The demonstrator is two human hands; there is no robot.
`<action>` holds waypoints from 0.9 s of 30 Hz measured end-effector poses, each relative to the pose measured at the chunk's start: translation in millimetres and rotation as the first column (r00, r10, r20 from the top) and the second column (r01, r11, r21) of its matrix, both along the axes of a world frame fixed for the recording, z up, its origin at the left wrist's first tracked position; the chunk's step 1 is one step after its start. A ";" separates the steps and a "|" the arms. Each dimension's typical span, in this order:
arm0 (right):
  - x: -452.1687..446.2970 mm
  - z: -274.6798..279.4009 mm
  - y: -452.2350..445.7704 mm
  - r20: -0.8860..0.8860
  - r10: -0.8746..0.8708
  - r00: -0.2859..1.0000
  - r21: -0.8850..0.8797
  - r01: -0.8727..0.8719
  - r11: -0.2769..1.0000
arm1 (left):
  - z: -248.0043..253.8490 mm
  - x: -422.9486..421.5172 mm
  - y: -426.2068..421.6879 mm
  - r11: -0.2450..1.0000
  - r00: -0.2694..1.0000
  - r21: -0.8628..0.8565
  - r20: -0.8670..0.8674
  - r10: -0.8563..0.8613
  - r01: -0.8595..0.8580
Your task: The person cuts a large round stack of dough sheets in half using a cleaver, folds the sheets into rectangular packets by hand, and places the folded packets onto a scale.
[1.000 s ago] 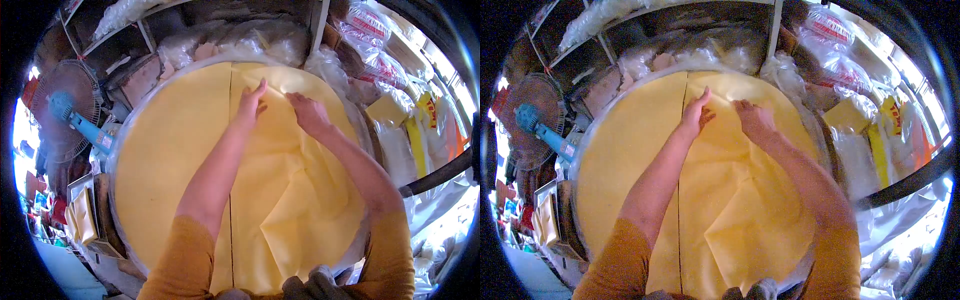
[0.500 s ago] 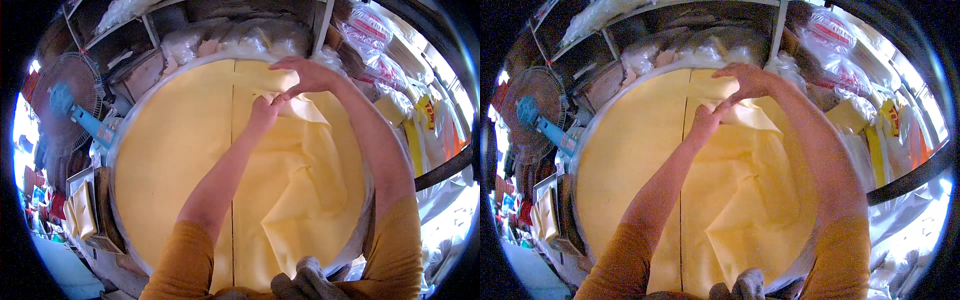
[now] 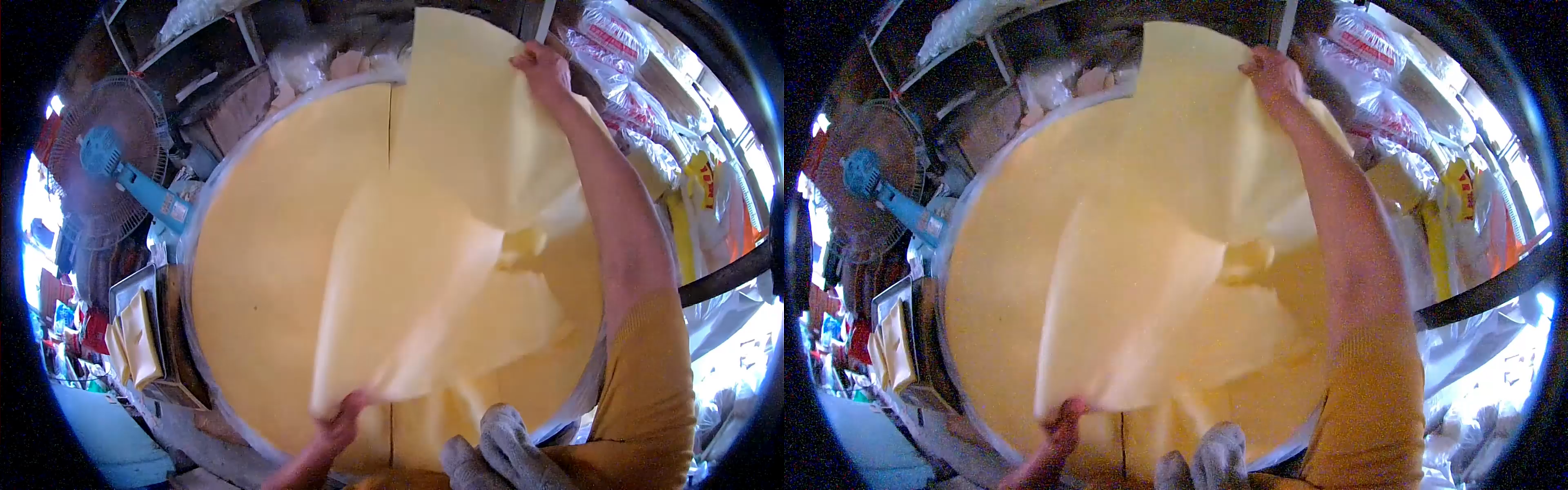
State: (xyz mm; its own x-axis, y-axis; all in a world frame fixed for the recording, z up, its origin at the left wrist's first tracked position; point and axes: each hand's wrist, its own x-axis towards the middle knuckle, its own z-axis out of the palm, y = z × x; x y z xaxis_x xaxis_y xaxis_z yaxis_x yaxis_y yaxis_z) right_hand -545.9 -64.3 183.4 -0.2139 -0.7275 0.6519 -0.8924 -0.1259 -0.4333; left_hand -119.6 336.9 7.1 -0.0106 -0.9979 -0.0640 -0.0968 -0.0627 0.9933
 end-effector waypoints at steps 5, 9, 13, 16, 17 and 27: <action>-25.0 -0.7 -29.6 -0.372 -0.204 0.906 -0.071 0.191 0.979 | 28.9 84.7 54.9 0.939 0.974 0.278 -0.041 0.222 -0.203; 7.7 25.2 -41.8 -0.417 -0.237 0.877 -0.104 0.213 0.971 | 30.1 100.7 57.3 0.894 0.930 0.284 -0.019 0.368 -0.348; 23.0 17.3 -23.6 -0.503 -0.274 0.819 -0.212 0.191 0.958 | 32.6 105.1 56.3 0.882 0.905 0.239 -0.030 0.425 -0.406; 49.3 23.6 51.1 -0.441 -0.161 0.883 0.215 0.278 0.936 | 34.2 109.0 53.1 0.880 0.894 0.208 -0.052 0.445 -0.426; 51.0 15.1 77.9 -0.526 -0.002 0.850 0.416 0.260 0.872 | 35.7 112.3 54.1 0.880 0.889 0.197 -0.066 0.453 -0.433; 99.3 -118.1 221.3 0.883 -0.194 0.428 0.452 -0.659 0.601 | 104.7 103.8 1.2 0.881 0.867 -0.075 -0.234 0.439 -0.467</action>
State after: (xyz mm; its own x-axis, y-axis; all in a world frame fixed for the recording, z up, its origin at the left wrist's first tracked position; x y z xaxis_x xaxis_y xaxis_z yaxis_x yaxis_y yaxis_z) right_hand -446.6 157.0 65.2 -0.0147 -0.9011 -0.4334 -0.0309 0.4337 -0.9005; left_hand -15.8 338.0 111.8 0.4453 -0.8952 0.0156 0.1174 0.0756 0.9902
